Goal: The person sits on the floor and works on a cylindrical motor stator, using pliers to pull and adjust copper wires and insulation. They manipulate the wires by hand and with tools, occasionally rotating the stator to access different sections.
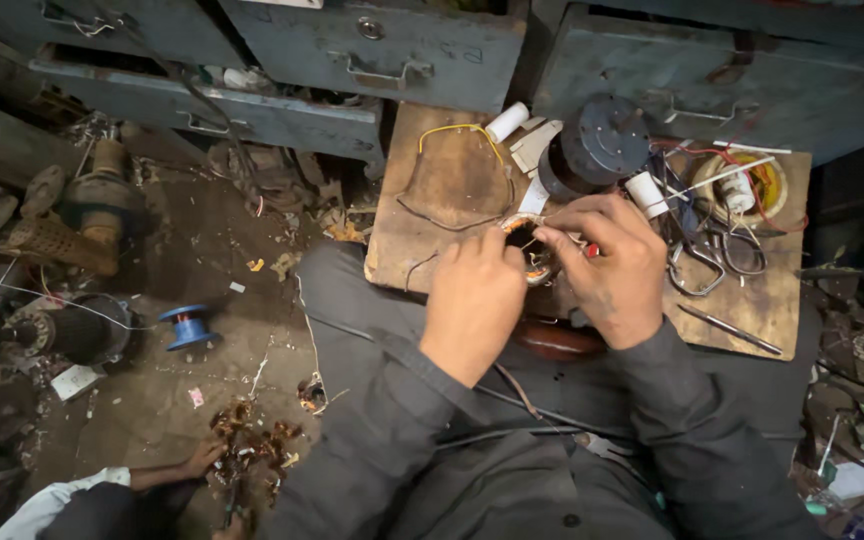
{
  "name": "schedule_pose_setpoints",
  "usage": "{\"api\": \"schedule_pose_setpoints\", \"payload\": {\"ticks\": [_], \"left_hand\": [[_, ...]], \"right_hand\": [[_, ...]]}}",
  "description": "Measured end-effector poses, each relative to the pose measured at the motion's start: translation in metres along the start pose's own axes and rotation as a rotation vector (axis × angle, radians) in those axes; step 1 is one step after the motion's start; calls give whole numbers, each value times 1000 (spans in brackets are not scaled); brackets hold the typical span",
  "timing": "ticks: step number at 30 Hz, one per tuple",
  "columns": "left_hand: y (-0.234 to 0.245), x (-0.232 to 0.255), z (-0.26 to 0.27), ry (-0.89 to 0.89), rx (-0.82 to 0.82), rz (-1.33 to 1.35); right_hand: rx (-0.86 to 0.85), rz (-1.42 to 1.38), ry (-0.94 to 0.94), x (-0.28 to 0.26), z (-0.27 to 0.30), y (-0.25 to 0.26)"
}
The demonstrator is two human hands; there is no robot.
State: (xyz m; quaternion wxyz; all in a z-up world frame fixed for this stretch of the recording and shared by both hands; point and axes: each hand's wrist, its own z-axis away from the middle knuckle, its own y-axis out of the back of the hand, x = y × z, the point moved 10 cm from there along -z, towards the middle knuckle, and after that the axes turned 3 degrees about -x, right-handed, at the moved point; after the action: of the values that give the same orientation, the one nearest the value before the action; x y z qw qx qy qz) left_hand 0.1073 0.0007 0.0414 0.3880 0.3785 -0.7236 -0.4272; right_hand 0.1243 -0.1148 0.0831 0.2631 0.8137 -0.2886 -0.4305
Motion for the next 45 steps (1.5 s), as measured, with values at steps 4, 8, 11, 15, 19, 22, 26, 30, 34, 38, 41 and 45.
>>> {"api": "schedule_pose_setpoints", "payload": {"ticks": [4,8,11,15,19,22,26,30,34,38,41,45], "left_hand": [[-4,9,-5,-47,-36,-62],[7,-13,0,48,26,249],[-6,-42,8,230,-56,622],[-11,-55,11,270,-60,885],[-12,-54,13,217,-62,941],[-14,-52,16,192,-49,1019],[-15,-53,21,168,12,1085],[-29,-63,25,186,62,1125],[-58,-82,32,337,67,1322],[-82,-84,41,430,60,1648],[-87,-86,47,468,82,1690],[-86,-88,52,443,142,1727]], "right_hand": [[-5,25,-17,5,-2,3],[-18,11,-41,11,-2,3],[-34,-9,-52,14,1,1],[-28,1,-31,13,1,1],[-35,-29,-73,18,2,1],[-47,-42,-105,22,2,2],[-58,-69,-112,21,2,1],[-59,-71,-121,23,5,2],[-56,-81,-133,23,8,5],[-26,-97,-118,18,16,11],[1,-136,-239,29,35,12],[168,-350,-353,52,71,19]]}}
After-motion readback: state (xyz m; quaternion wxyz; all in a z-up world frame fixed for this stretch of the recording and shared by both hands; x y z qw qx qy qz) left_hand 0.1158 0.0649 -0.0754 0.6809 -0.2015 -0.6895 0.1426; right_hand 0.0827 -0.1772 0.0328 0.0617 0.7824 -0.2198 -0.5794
